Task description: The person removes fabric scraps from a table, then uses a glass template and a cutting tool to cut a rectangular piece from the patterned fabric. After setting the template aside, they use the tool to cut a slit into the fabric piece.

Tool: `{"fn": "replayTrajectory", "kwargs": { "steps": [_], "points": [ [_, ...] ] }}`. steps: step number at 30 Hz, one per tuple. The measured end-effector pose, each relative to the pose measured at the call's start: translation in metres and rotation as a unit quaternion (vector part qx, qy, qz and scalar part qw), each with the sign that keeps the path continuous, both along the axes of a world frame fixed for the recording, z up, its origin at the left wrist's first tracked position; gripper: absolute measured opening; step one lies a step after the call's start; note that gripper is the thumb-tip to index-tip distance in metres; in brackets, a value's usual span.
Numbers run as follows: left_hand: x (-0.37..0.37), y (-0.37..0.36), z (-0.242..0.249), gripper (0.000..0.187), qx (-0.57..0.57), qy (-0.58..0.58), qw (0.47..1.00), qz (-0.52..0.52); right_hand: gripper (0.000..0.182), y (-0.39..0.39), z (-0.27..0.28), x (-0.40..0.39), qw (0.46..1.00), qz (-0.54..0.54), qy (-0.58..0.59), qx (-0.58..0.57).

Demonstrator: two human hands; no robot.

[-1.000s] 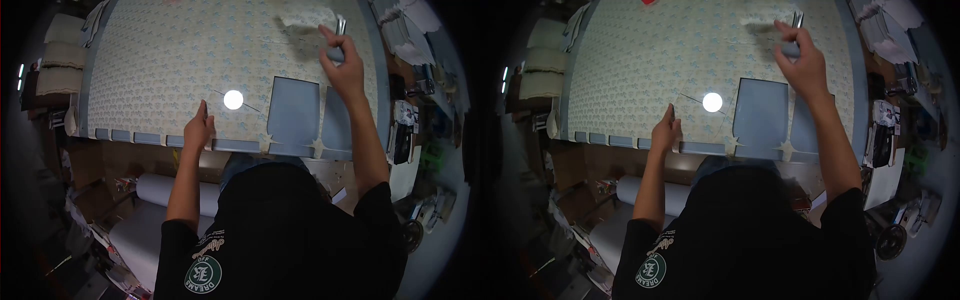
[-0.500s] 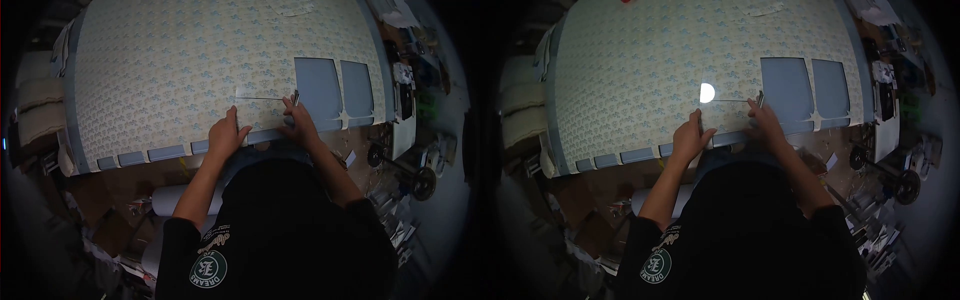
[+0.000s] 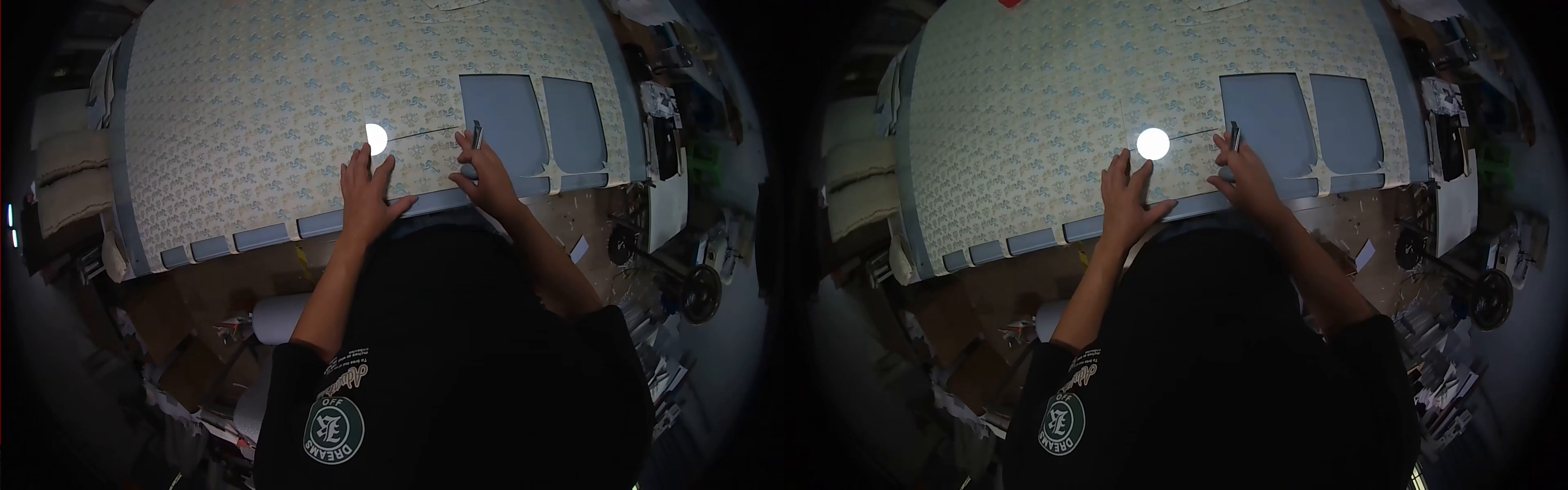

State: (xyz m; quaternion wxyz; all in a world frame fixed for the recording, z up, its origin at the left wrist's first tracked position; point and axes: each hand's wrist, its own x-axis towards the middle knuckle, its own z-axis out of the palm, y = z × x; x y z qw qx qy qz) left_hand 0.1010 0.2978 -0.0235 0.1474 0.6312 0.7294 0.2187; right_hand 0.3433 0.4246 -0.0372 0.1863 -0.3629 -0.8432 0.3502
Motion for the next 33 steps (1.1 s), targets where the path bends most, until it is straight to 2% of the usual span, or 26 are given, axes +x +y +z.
{"fn": "replayTrajectory", "kwargs": {
  "steps": [1,2,4,8,13,16,19,25,33],
  "points": [
    [0.001,-0.003,-0.002,0.082,-0.007,0.001,1.000,0.003,0.057,-0.003,-0.002,0.003,0.999,0.009,0.002,0.040],
    [0.000,-0.003,-0.006,0.082,-0.005,-0.011,1.000,0.005,0.057,-0.003,-0.003,0.005,0.999,0.015,0.005,0.038],
    [-0.001,-0.006,-0.006,0.082,-0.012,-0.020,1.000,0.011,0.043,-0.015,0.002,0.008,0.999,0.020,0.009,0.034],
    [-0.004,-0.005,-0.003,0.079,-0.015,-0.036,0.999,0.012,0.041,-0.019,-0.005,0.010,0.997,0.042,0.014,0.056],
    [-0.005,-0.007,-0.005,0.076,-0.018,-0.037,0.999,0.005,0.039,-0.020,-0.008,0.009,0.998,0.019,0.007,0.065],
    [-0.009,-0.002,-0.008,0.077,0.037,-0.027,0.999,-0.006,0.037,-0.021,-0.009,0.008,0.998,0.018,-0.003,0.061],
    [-0.013,0.001,-0.008,0.076,0.024,-0.015,1.000,-0.006,0.038,-0.025,-0.005,0.003,0.998,0.009,-0.014,0.055],
    [-0.019,-0.001,-0.010,0.073,0.033,-0.024,0.999,-0.021,0.042,-0.043,-0.003,-0.014,0.997,-0.058,0.009,0.052],
    [-0.021,-0.005,-0.013,0.071,0.071,-0.017,0.997,-0.036,0.041,-0.043,-0.012,-0.011,0.995,-0.071,0.024,0.070]
  ]
}}
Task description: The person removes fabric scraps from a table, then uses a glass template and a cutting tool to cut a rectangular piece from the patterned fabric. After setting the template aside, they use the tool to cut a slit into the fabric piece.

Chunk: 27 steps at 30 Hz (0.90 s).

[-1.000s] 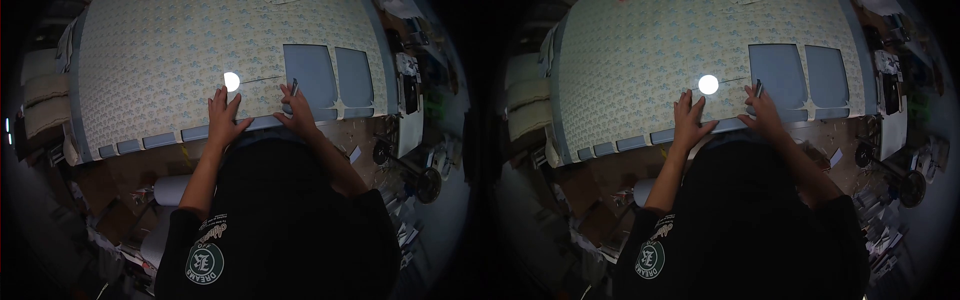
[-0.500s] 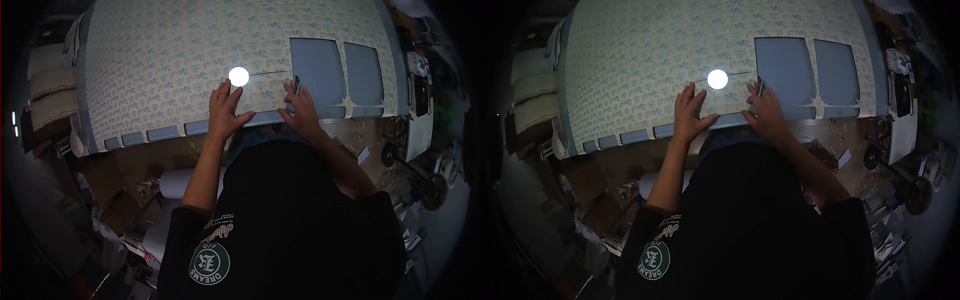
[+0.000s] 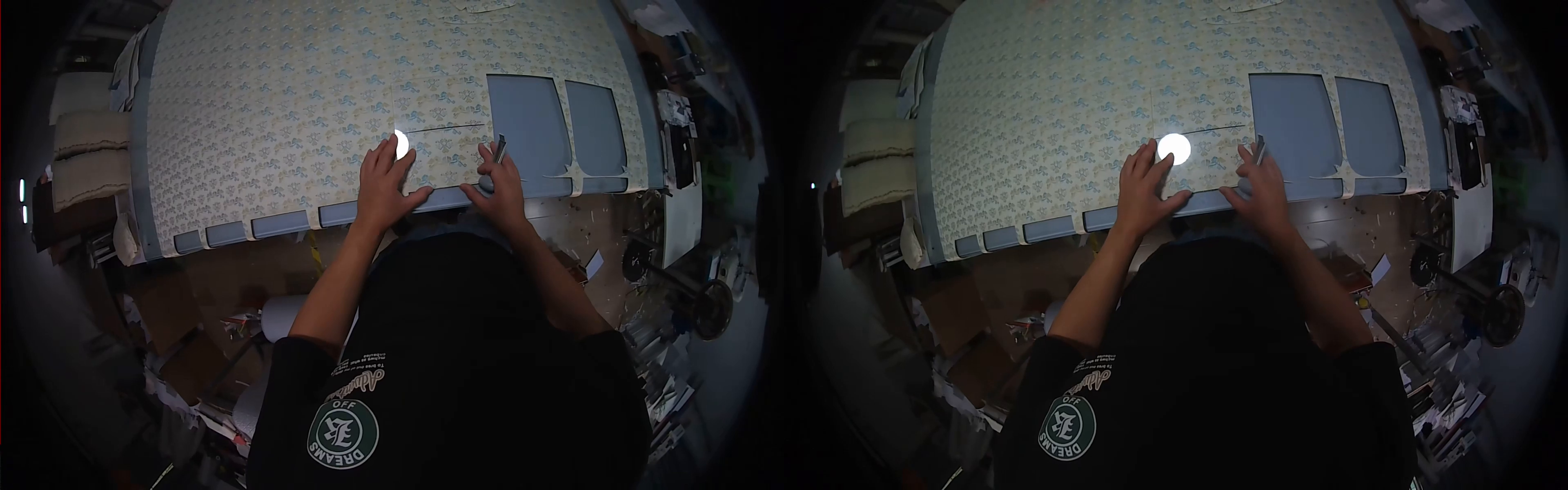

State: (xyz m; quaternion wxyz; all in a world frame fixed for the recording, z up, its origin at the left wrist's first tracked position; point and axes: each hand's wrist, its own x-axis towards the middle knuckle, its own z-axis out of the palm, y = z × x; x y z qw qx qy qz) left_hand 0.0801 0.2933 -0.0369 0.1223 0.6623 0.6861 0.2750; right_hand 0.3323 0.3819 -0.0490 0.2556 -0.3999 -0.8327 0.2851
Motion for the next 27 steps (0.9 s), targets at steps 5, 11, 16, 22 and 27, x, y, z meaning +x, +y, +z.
{"fn": "replayTrajectory", "kwargs": {
  "steps": [5,11,16,22,27],
  "points": [
    [-0.0011,0.0003,0.0006,0.069,0.013,-0.007,1.000,-0.007,0.041,-0.0012,0.0003,-0.0006,1.000,-0.010,0.004,0.019],
    [0.0016,0.0010,-0.0011,0.067,0.028,-0.014,1.000,-0.005,0.041,-0.0019,0.0005,0.0012,0.999,-0.007,0.007,0.036],
    [0.0007,0.0008,0.0011,0.068,0.000,-0.001,1.000,0.004,0.042,-0.0011,-0.0004,-0.0011,0.999,-0.008,0.026,0.040],
    [0.0012,0.0004,0.0012,0.068,0.003,-0.001,1.000,0.004,0.042,-0.0020,0.0010,-0.0005,1.000,-0.007,0.000,0.009],
    [0.0017,0.0002,0.0018,0.068,-0.001,0.003,1.000,0.007,0.040,-0.0034,0.0005,-0.0021,0.999,-0.007,-0.017,0.028]
  ]
}}
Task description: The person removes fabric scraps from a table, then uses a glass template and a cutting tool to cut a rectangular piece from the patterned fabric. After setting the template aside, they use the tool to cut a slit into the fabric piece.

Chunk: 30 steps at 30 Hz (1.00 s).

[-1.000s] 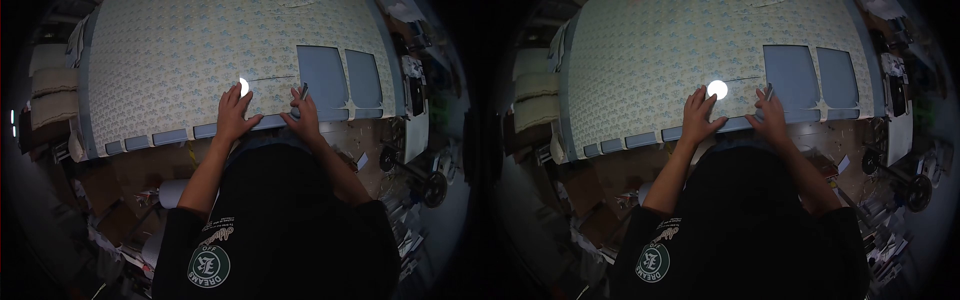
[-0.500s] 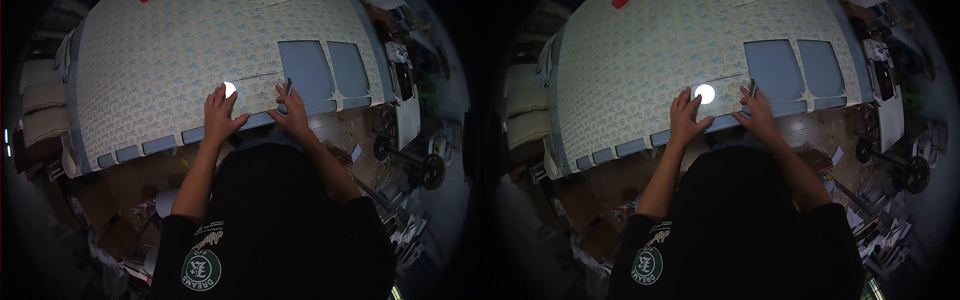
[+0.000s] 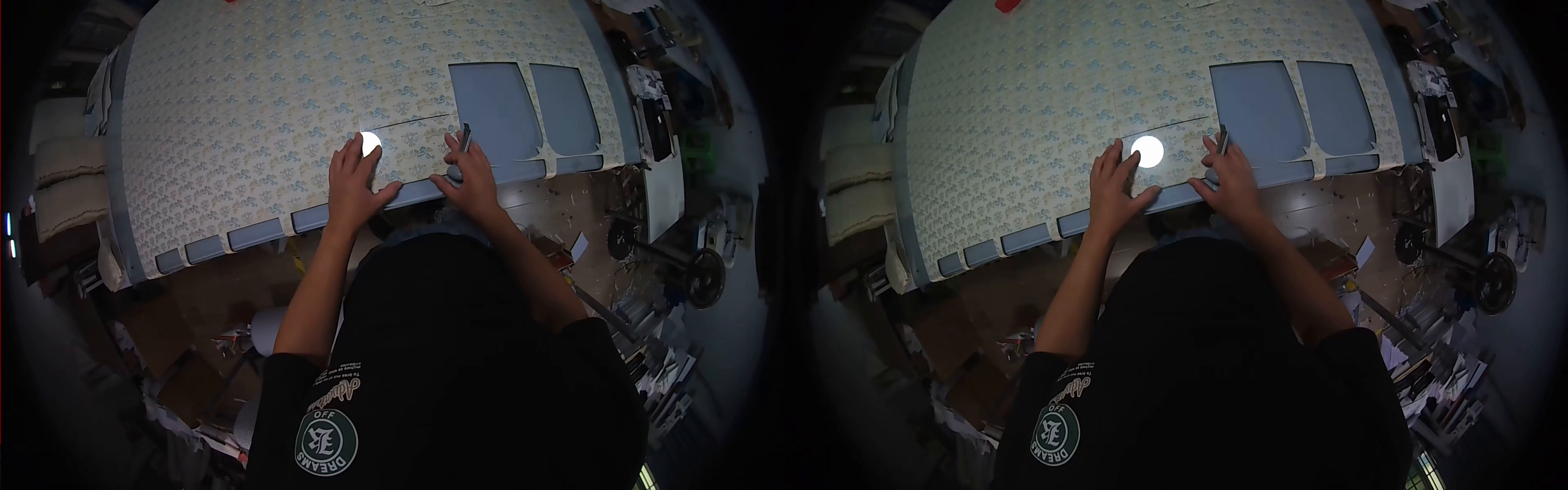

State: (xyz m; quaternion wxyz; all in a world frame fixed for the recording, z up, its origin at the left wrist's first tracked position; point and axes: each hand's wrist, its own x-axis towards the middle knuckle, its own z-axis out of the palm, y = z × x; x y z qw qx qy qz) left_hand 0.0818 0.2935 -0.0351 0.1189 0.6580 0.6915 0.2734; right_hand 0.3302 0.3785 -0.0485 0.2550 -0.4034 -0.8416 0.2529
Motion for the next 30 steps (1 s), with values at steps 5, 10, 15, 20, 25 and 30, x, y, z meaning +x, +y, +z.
{"fn": "replayTrajectory", "kwargs": {
  "steps": [5,10,15,20,25,30],
  "points": [
    [-0.0003,0.0002,-0.0025,0.068,0.004,-0.020,1.000,-0.004,0.039,-0.0004,0.0018,-0.0010,1.000,0.004,0.010,0.019],
    [0.0026,-0.0017,-0.0029,0.070,-0.017,0.009,1.000,0.009,0.038,0.0003,-0.0006,0.0003,1.000,0.003,0.002,0.007],
    [0.0014,-0.0028,-0.0042,0.069,-0.018,0.006,1.000,0.008,0.039,0.0006,-0.0031,0.0001,1.000,0.006,0.003,0.008],
    [0.0008,-0.0023,-0.0053,0.069,-0.015,0.001,1.000,0.005,0.040,0.0006,-0.0022,0.0000,1.000,0.006,0.006,0.012],
    [-0.0001,-0.0028,-0.0058,0.068,-0.017,0.001,1.000,0.004,0.040,0.0003,-0.0020,-0.0003,1.000,-0.001,0.005,-0.006],
    [-0.0006,-0.0027,-0.0069,0.067,-0.010,0.002,1.000,0.002,0.040,0.0008,-0.0019,0.0002,1.000,0.001,-0.006,0.006]
  ]
}}
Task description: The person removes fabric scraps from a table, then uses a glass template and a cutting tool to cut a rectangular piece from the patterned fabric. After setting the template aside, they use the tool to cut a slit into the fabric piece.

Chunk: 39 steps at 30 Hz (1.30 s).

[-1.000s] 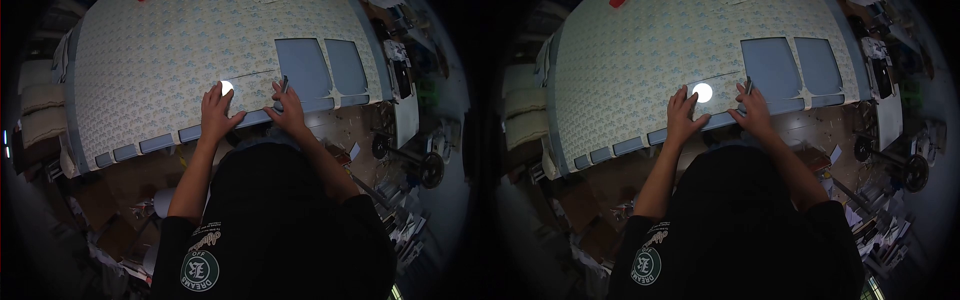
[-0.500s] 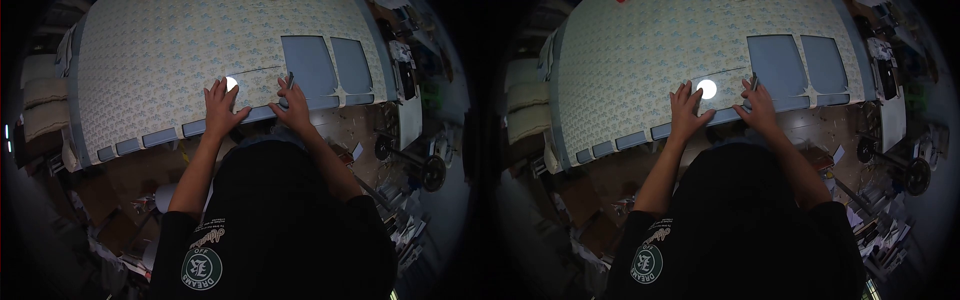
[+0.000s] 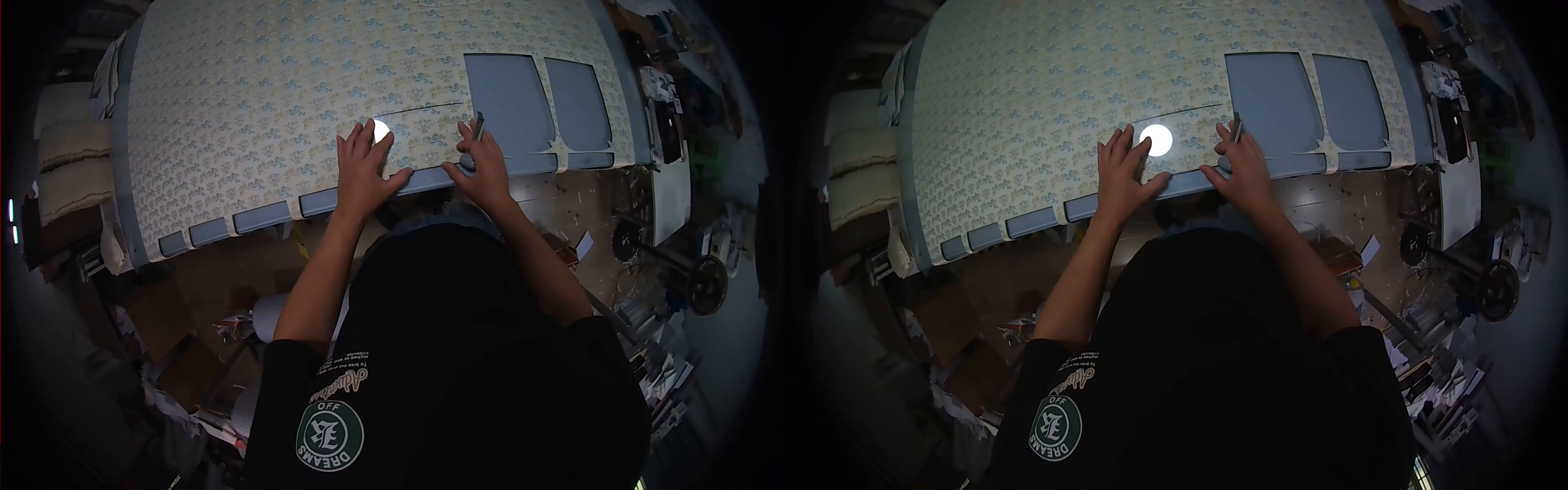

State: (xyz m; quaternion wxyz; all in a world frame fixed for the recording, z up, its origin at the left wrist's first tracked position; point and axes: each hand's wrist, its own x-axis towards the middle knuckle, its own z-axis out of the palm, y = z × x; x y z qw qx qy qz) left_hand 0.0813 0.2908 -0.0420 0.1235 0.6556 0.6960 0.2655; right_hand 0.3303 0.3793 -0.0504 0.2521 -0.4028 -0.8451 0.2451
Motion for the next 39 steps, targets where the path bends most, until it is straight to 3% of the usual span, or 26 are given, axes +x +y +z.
{"fn": "replayTrajectory", "kwargs": {
  "steps": [39],
  "points": [
    [0.0006,-0.0002,-0.0015,0.066,0.009,0.010,1.000,0.002,0.041,0.0008,0.0026,0.0002,1.000,0.003,0.017,-0.006]
  ]
}}
